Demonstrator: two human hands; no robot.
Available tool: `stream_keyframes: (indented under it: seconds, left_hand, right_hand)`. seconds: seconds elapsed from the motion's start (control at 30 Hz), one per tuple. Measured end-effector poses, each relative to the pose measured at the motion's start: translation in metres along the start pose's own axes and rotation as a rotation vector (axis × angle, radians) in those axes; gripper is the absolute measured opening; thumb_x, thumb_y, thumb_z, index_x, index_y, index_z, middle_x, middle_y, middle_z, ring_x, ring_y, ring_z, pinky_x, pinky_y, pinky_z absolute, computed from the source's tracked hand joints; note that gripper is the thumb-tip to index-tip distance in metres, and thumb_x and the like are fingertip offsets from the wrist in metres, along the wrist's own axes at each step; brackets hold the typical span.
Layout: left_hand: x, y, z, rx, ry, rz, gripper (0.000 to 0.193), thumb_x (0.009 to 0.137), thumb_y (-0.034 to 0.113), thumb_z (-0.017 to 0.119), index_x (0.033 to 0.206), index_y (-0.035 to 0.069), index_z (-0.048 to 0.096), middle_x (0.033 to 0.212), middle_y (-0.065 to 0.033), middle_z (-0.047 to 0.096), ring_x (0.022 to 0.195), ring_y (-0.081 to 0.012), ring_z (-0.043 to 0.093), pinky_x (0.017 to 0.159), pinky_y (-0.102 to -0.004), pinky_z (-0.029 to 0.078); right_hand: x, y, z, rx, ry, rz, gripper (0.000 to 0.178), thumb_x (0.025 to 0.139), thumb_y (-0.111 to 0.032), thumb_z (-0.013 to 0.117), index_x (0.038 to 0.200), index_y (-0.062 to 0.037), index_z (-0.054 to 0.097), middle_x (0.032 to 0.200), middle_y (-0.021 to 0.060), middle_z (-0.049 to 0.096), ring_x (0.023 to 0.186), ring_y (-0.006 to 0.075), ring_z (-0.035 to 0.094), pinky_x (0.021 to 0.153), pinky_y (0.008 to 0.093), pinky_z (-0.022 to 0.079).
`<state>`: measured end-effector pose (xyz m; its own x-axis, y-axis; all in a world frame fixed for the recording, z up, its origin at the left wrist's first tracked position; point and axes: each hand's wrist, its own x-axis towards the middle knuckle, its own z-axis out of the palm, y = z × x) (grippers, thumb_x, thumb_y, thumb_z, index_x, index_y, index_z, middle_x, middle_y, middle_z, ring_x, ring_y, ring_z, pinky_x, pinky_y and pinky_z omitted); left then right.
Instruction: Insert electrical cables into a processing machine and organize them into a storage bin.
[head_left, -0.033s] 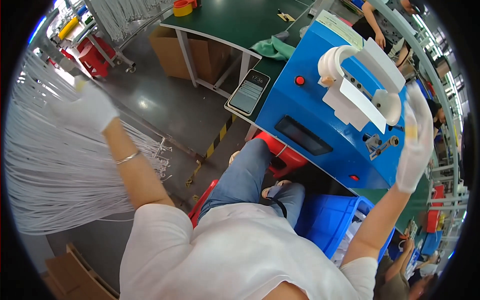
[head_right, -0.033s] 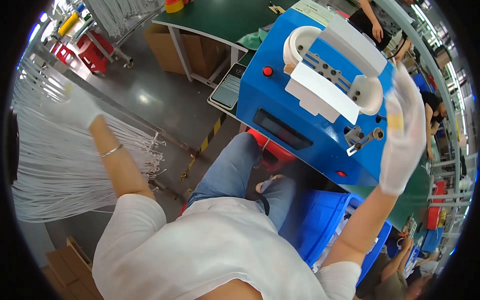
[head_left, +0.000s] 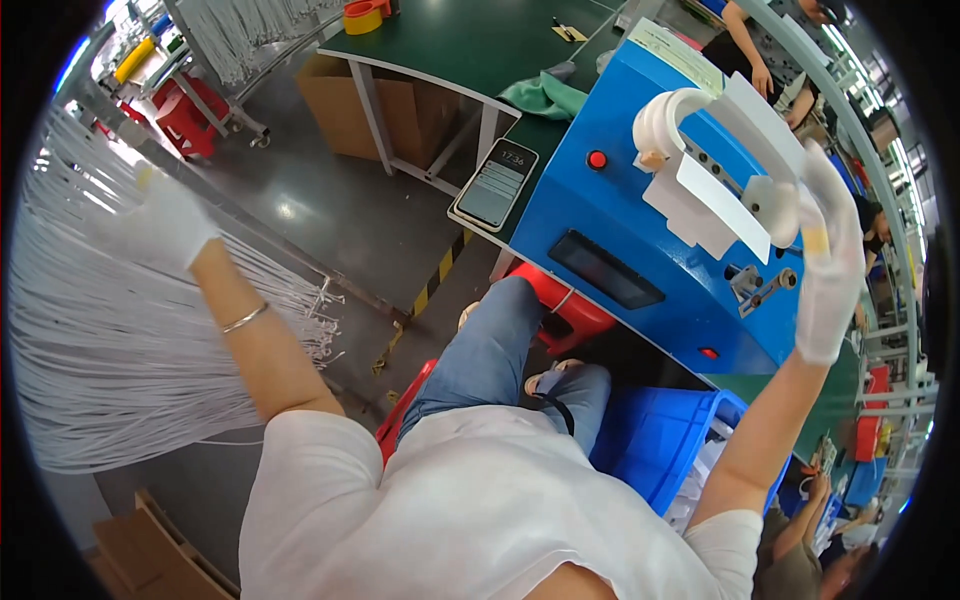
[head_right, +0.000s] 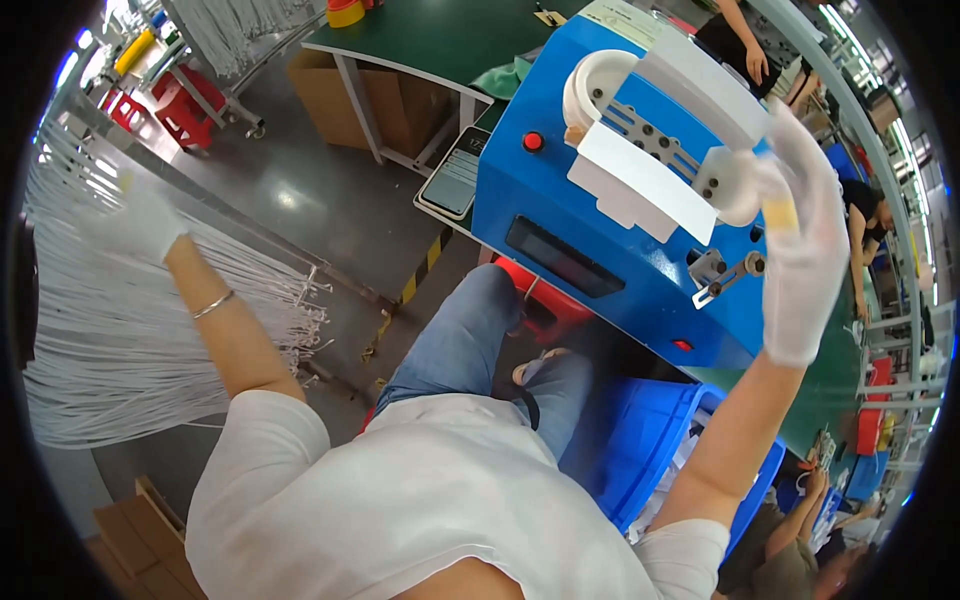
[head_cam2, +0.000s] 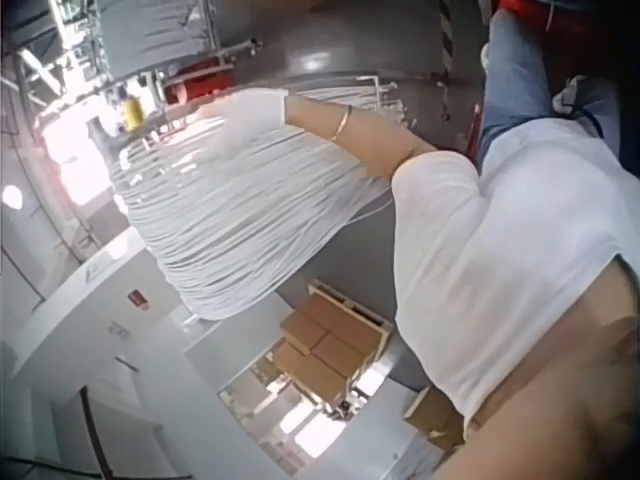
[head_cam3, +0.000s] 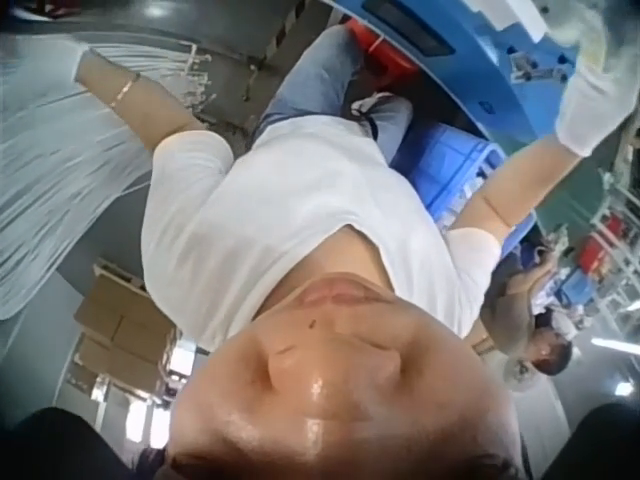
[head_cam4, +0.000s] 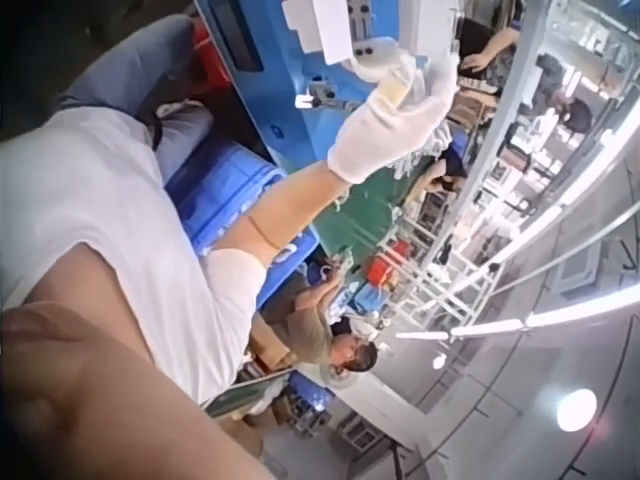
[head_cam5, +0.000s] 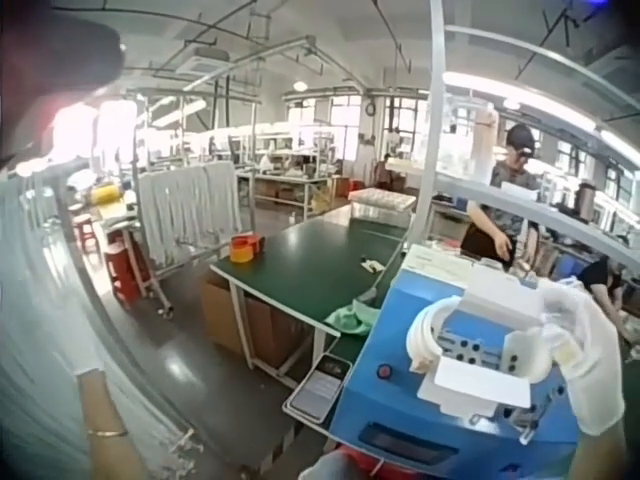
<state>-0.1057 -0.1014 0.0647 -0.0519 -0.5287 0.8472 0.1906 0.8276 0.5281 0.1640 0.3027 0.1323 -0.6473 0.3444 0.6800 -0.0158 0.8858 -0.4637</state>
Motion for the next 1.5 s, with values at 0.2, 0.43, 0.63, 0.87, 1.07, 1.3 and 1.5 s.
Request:
stream_keyframes:
  seconds: [0.2,0.43,0.63,0.87,1.07,1.3,1.5]
  left_hand:
    - [-0.041,0.077,-0.059,-0.786,-0.686,-0.189,0.011,0.079,0.001,0.058,0.084,-0.002,0.068,0.09,-0.0103,0.067,0.085,-0.0168,0.063,0.079,-0.0279,0.048]
    - [-0.191,0.18,-0.095,-1.673,-2.185,-1.395,0.042,0.091,0.02,0.059,0.12,-0.008,0.05,0.113,-0.024,0.06,0.096,-0.0297,0.065,0.087,-0.0388,0.053]
    - [-0.195,0.224,-0.1,-1.742,-2.181,-1.525,0.035,0.089,0.011,0.06,0.117,-0.006,0.051,0.11,-0.0208,0.061,0.099,-0.0302,0.063,0.087,-0.0426,0.053]
    - [-0.179,0.229,-0.099,-2.042,-2.085,-1.434,0.042,0.087,0.018,0.063,0.117,-0.008,0.049,0.109,-0.0172,0.06,0.099,-0.0271,0.063,0.083,-0.0384,0.055]
    - [-0.196,0.238,-0.093,-1.889,-1.964,-1.431,0.036,0.093,0.021,0.055,0.111,-0.01,0.054,0.099,-0.0202,0.064,0.085,-0.0293,0.067,0.076,-0.0385,0.058]
    - [-0.127,0.147,-0.066,-1.111,-1.723,0.022,0.02,0.082,0.009,0.06,0.1,0.004,0.068,0.099,-0.0092,0.068,0.081,-0.0146,0.065,0.075,-0.0263,0.051]
    - [0.026,-0.045,0.002,-0.338,-0.243,-0.413,0.033,0.086,0.023,0.057,0.099,-0.007,0.061,0.099,-0.0197,0.065,0.08,-0.023,0.065,0.063,-0.0351,0.051]
  right_hand:
    - [0.028,0.013,0.01,0.242,-0.107,0.151,0.022,0.088,0.0,0.055,0.11,0.0027,0.057,0.097,0.006,0.063,0.09,0.0111,0.059,0.091,0.0249,0.045]
    - [0.024,0.002,0.011,0.099,-0.13,0.067,0.021,0.085,0.008,0.053,0.104,0.0024,0.059,0.094,0.005,0.064,0.09,0.0092,0.059,0.088,0.023,0.046]
    - [0.023,-0.001,0.012,-0.041,-0.15,-0.024,0.012,0.089,-0.005,0.06,0.099,-0.0004,0.064,0.091,0.0025,0.066,0.085,0.0077,0.059,0.085,0.0218,0.046]
    - [0.025,0.002,0.01,-0.049,-0.086,0.026,0.014,0.09,-0.011,0.06,0.099,-0.0022,0.067,0.09,0.0022,0.068,0.084,0.0072,0.059,0.082,0.0214,0.046]
    - [0.024,0.007,0.014,-0.044,-0.092,-0.005,0.016,0.09,-0.012,0.06,0.102,-0.003,0.067,0.094,0.0025,0.068,0.087,0.0084,0.061,0.084,0.0219,0.047]
    - [-0.001,0.009,0.009,-0.152,0.046,-0.225,0.037,0.088,0.0,0.053,0.126,-0.0011,0.053,0.12,0.011,0.06,0.111,0.0201,0.057,0.098,0.0309,0.043]
    - [-0.061,0.024,-0.028,0.028,0.255,0.145,0.034,0.091,-0.012,0.05,0.122,0.0033,0.053,0.119,0.0179,0.059,0.109,0.024,0.058,0.098,0.0352,0.043]
